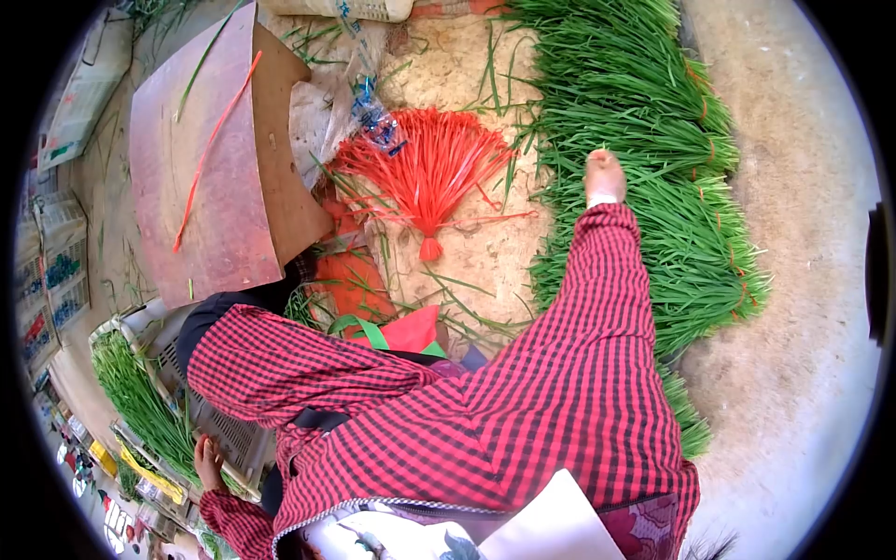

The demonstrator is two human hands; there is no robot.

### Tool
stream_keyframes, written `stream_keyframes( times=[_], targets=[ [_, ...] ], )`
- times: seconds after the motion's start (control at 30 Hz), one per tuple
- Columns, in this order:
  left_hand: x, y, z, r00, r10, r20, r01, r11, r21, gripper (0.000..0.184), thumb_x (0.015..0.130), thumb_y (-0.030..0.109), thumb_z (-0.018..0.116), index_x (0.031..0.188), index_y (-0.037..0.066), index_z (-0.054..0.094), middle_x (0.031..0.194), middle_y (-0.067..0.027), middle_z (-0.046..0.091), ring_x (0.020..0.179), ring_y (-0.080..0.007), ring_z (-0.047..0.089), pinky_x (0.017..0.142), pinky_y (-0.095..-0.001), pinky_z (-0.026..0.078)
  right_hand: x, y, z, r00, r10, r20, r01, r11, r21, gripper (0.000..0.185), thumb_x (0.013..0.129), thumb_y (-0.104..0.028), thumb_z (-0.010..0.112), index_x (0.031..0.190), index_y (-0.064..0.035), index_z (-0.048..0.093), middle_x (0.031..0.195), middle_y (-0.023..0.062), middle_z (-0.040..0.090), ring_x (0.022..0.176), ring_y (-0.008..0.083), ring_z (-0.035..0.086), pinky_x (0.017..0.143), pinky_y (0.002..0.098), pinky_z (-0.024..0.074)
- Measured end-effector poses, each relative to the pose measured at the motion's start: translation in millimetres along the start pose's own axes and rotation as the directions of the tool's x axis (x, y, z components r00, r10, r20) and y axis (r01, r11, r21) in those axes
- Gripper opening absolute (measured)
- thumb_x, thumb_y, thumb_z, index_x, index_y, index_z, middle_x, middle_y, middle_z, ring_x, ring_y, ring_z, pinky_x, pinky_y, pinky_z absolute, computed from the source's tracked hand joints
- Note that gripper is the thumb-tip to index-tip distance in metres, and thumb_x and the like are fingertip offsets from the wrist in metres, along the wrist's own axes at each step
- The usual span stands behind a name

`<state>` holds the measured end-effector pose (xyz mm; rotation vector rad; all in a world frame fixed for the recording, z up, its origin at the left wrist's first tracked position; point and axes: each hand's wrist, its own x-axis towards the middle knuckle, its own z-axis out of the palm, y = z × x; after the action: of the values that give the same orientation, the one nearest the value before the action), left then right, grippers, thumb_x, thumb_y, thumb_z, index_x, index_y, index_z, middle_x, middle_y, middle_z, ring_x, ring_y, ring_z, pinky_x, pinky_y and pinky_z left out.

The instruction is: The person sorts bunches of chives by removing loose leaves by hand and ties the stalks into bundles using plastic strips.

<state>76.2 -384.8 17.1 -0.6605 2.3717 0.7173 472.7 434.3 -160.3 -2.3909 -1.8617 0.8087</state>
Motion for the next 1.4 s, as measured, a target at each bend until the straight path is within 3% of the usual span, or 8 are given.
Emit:
stream_keyframes(
  times=[0.37, 0.5, 0.67, 0.7, 0.87, 1.2, 1.3, 1.4],
  targets=[
    [-27, -44, -36, 0.997, -0.071, -0.010, 0.071, 0.997, -0.017, 0.049, 0.093, 0.046, 0.062, 0.134, 0.019, 0.054, 0.129, 0.0032, 0.060, 0.111, -0.0127, 0.058, 0.086, -0.0318, 0.043, 59, 0, 6, 0.982, 0.072, -0.172, -0.100, 0.982, -0.158, 0.062, 0.086, -0.057, 0.064, 0.114, -0.0017, 0.062, 0.114, 0.0230, 0.066, 0.109, 0.0369, 0.062, 0.094, 0.0432, 0.0470],
    [-34, -45, -32, 0.995, -0.097, -0.008, 0.097, 0.995, -0.029, 0.049, 0.093, 0.046, 0.062, 0.133, 0.019, 0.055, 0.128, 0.0032, 0.060, 0.109, -0.0128, 0.059, 0.087, -0.0327, 0.044, 75, 5, 6, 0.991, -0.109, -0.075, 0.089, 0.969, -0.229, 0.040, 0.093, -0.029, 0.044, 0.112, -0.0036, 0.067, 0.115, 0.0221, 0.066, 0.109, 0.0379, 0.062, 0.095, 0.0442, 0.0475],
    [-38, -48, -23, 0.998, -0.063, -0.003, 0.063, 0.996, -0.056, 0.046, 0.094, 0.042, 0.062, 0.132, 0.017, 0.056, 0.121, 0.0037, 0.062, 0.102, -0.0112, 0.060, 0.081, -0.0295, 0.046, 0, -26, 44, 0.724, 0.130, 0.678, 0.396, 0.725, -0.563, 0.024, 0.091, -0.024, 0.059, 0.096, -0.0027, 0.070, 0.093, 0.0118, 0.072, 0.071, 0.0182, 0.068, 0.064, 0.0326, 0.0551],
    [-38, -48, -22, 0.998, -0.066, 0.007, 0.066, 0.997, -0.046, 0.045, 0.094, 0.041, 0.063, 0.131, 0.017, 0.056, 0.119, 0.0037, 0.063, 0.099, -0.0106, 0.060, 0.079, -0.0282, 0.046, -10, -14, 46, 0.500, 0.074, 0.863, 0.371, 0.882, -0.290, 0.026, 0.093, -0.026, 0.057, 0.088, -0.0028, 0.069, 0.071, 0.0072, 0.067, 0.056, 0.0141, 0.062, 0.052, 0.0267, 0.0504],
    [-45, -49, -21, 0.999, -0.044, 0.023, 0.045, 0.997, -0.058, 0.043, 0.094, 0.040, 0.064, 0.129, 0.016, 0.058, 0.110, 0.0051, 0.065, 0.088, -0.0069, 0.061, 0.071, -0.0227, 0.046, 13, -10, 25, 0.971, 0.140, 0.196, -0.218, 0.856, 0.469, 0.060, 0.096, -0.058, 0.049, 0.072, -0.0048, 0.062, 0.054, 0.0018, 0.055, 0.041, 0.0104, 0.040, 0.041, 0.0249, 0.0321],
    [-68, -54, -21, 0.997, -0.078, 0.009, 0.079, 0.995, -0.064, 0.043, 0.097, 0.040, 0.059, 0.131, 0.014, 0.056, 0.120, 0.0011, 0.065, 0.096, -0.0087, 0.062, 0.077, -0.0244, 0.046, 81, -26, 45, 0.978, 0.166, 0.130, -0.211, 0.766, 0.607, 0.036, 0.099, -0.029, 0.047, 0.087, -0.0007, 0.067, 0.064, 0.0077, 0.064, 0.048, 0.0161, 0.053, 0.044, 0.0299, 0.0391],
    [-64, -68, -23, 0.996, -0.091, 0.018, 0.092, 0.993, -0.076, 0.042, 0.098, 0.039, 0.057, 0.132, 0.014, 0.055, 0.122, -0.0002, 0.064, 0.099, -0.0111, 0.062, 0.081, -0.0265, 0.046, 40, -24, 39, 0.987, -0.156, -0.027, 0.148, 0.969, -0.196, 0.037, 0.096, -0.028, 0.046, 0.090, -0.0007, 0.070, 0.071, 0.0138, 0.068, 0.065, 0.0238, 0.065, 0.070, 0.0403, 0.0538],
    [-52, -85, -24, 0.996, -0.089, -0.001, 0.089, 0.990, -0.109, 0.043, 0.098, 0.037, 0.058, 0.133, 0.013, 0.055, 0.121, -0.0011, 0.065, 0.100, -0.0120, 0.062, 0.081, -0.0264, 0.046, -25, -13, 75, 0.736, -0.145, 0.662, 0.592, 0.613, -0.524, 0.030, 0.096, -0.028, 0.053, 0.108, -0.0067, 0.070, 0.089, 0.0159, 0.071, 0.072, 0.0237, 0.068, 0.066, 0.0373, 0.0560]
  ],
)
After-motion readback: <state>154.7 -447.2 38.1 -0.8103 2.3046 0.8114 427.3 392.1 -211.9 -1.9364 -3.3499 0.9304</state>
